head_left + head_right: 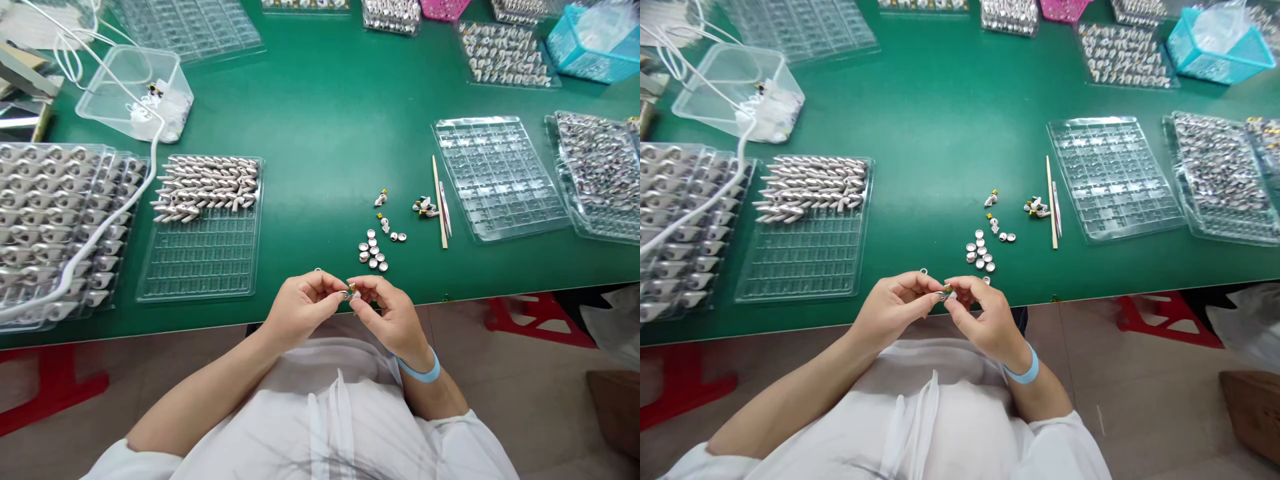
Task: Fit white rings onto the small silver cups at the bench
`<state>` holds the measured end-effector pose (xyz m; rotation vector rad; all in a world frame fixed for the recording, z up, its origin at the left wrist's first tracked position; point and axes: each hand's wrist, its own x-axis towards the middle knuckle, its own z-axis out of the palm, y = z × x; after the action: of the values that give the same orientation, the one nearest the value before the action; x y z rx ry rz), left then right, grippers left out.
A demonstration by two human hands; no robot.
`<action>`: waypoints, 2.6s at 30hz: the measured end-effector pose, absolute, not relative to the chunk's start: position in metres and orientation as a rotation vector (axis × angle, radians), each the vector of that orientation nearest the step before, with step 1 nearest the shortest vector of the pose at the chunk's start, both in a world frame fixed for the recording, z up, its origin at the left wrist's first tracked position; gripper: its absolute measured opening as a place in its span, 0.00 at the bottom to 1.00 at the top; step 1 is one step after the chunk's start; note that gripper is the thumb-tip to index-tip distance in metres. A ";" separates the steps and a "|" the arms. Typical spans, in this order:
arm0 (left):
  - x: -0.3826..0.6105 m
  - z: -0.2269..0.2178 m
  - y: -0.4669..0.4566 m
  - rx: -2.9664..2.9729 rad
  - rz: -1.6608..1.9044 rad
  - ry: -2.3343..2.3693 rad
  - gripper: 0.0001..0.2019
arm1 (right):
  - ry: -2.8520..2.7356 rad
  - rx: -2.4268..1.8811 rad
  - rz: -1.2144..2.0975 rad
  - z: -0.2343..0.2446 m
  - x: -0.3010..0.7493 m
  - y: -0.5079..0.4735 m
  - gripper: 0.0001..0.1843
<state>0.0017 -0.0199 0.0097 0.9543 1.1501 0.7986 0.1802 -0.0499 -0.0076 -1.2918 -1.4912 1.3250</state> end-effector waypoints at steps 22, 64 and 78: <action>-0.001 0.012 -0.030 1.019 0.755 1.092 0.07 | -1.469 -1.403 1.169 0.001 0.168 -0.046 0.03; -0.002 0.016 -0.022 0.973 0.689 1.041 0.12 | -1.184 -1.300 1.317 -0.013 0.179 -0.057 0.07; 0.003 0.007 -0.019 0.859 0.711 0.955 0.13 | -1.104 -1.260 1.320 -0.019 0.172 -0.060 0.09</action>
<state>0.0033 -0.0192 0.0065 0.8592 0.9555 0.7108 0.1721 -0.0600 -0.0194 -1.2603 -1.1045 1.3199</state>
